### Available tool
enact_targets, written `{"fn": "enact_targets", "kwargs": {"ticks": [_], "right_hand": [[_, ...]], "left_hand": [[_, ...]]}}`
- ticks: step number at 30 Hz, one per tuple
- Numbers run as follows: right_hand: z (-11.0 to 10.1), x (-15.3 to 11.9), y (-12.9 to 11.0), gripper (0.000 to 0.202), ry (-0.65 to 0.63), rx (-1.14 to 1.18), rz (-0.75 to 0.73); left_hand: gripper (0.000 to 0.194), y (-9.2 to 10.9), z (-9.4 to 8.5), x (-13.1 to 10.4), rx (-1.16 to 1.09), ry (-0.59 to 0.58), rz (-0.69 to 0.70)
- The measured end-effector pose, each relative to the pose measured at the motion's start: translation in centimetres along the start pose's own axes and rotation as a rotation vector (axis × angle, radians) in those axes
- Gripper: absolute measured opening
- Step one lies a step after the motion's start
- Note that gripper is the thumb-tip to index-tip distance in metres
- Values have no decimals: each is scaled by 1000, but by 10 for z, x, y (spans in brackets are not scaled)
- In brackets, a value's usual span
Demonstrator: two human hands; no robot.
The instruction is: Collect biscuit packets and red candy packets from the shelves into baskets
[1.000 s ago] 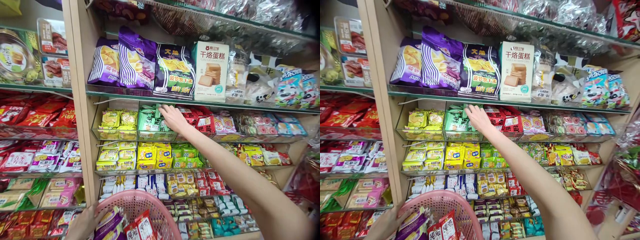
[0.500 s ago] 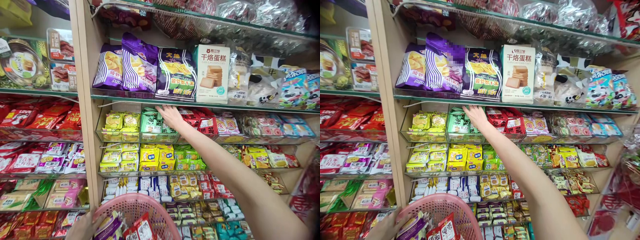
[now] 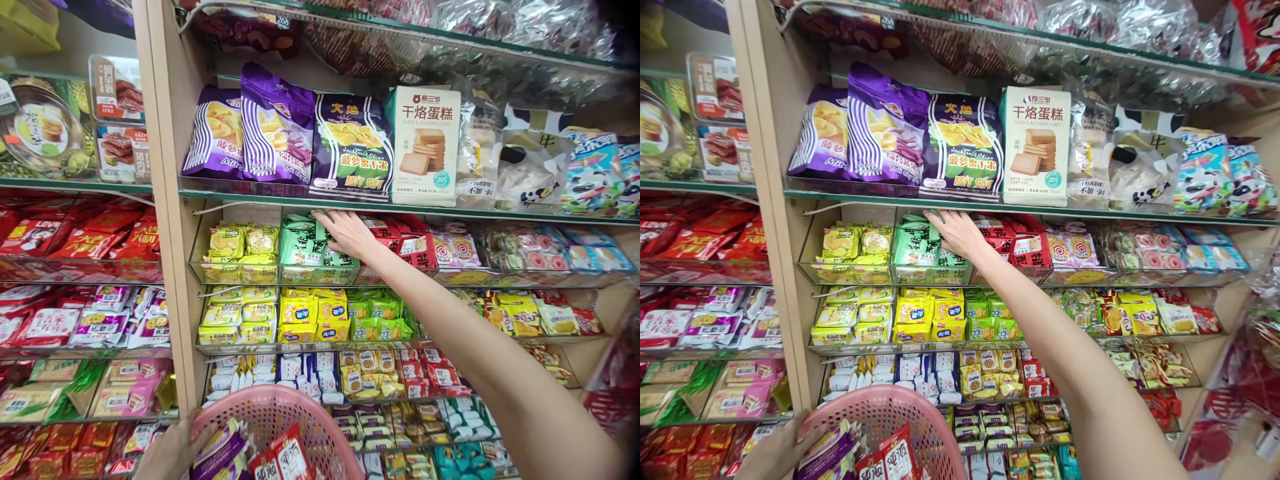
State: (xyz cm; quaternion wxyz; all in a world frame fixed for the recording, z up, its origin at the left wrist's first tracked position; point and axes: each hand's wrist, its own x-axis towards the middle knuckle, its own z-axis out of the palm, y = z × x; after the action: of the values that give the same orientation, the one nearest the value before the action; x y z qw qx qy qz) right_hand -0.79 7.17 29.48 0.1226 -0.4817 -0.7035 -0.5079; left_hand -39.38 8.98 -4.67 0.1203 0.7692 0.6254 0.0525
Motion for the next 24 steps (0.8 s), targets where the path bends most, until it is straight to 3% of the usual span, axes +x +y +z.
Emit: {"fn": "enact_targets", "kwargs": {"ticks": [13,24], "right_hand": [[-8,-8,-7,65,3,-65,-28],[1,-20,-18,61,79,-34,-76]], "left_hand": [[62,11,-14,-2,-9,-28,19],[63,11,-9,-4,-6,13,20]]}}
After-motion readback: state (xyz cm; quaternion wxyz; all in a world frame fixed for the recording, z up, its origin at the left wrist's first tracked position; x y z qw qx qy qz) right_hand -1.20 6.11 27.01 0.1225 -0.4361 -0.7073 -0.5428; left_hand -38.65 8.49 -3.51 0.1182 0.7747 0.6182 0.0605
